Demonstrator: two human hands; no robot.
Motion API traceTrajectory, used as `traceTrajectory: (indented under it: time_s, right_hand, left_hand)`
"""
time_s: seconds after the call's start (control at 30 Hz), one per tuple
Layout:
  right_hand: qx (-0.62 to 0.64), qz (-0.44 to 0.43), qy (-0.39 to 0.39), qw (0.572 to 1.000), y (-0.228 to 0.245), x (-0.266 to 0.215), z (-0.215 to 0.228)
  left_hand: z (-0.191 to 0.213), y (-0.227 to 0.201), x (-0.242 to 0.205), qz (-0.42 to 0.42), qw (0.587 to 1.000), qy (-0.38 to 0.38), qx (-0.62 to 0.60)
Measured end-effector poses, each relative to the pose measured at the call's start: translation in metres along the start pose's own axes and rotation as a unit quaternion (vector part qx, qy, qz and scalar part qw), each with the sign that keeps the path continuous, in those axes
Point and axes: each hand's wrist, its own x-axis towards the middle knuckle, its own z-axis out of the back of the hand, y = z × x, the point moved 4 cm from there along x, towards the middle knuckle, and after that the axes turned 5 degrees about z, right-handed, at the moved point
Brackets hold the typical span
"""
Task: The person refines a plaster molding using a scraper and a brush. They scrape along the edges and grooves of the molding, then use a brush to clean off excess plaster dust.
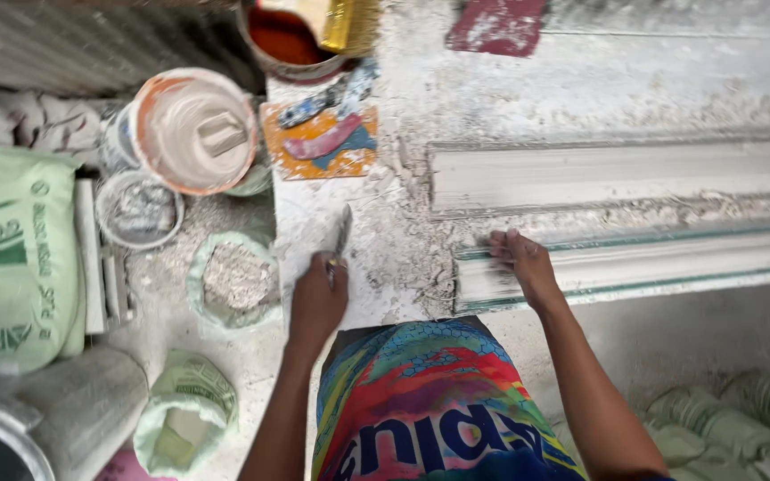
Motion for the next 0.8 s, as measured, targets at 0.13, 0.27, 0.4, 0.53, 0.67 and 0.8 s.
traceTrajectory:
  time_s: [0.13,0.27,0.4,0.53,0.67,0.8]
  right_hand:
    - [0.006,-0.043,-0.064,0.997,-0.024,-0.032,0.030]
    - [-0.101,-0.030,-0.141,0.984,-0.052,-0.034,0.067]
    - [-0.070,0.019,-0.115,0.991,-0.040,-0.013,0.100]
    - [-0.167,0.167,-0.071,0.969,0.003,0.075,0.180]
    - [-0.063,0.280,-0.145,0.947,0.131,0.160,0.303]
    - [-0.171,0.491,-0.231,0.822,0.319,0.202,0.416]
  left_hand:
    - [0.003,-0.016,0.043,-0.079,0.996,-0.015,-0.026]
    - [-0.022,-0.018,0.081,-0.188,0.979,-0.063,0.042]
    - [-0.032,-0.034,0.114,-0.235,0.949,-0.129,0.168]
    - [-0.019,-0.089,0.170,-0.207,0.914,-0.190,0.293]
    - [-0.039,-0.106,0.191,-0.208,0.847,-0.293,0.392]
    - [-0.086,-0.121,0.198,-0.185,0.882,-0.347,0.261]
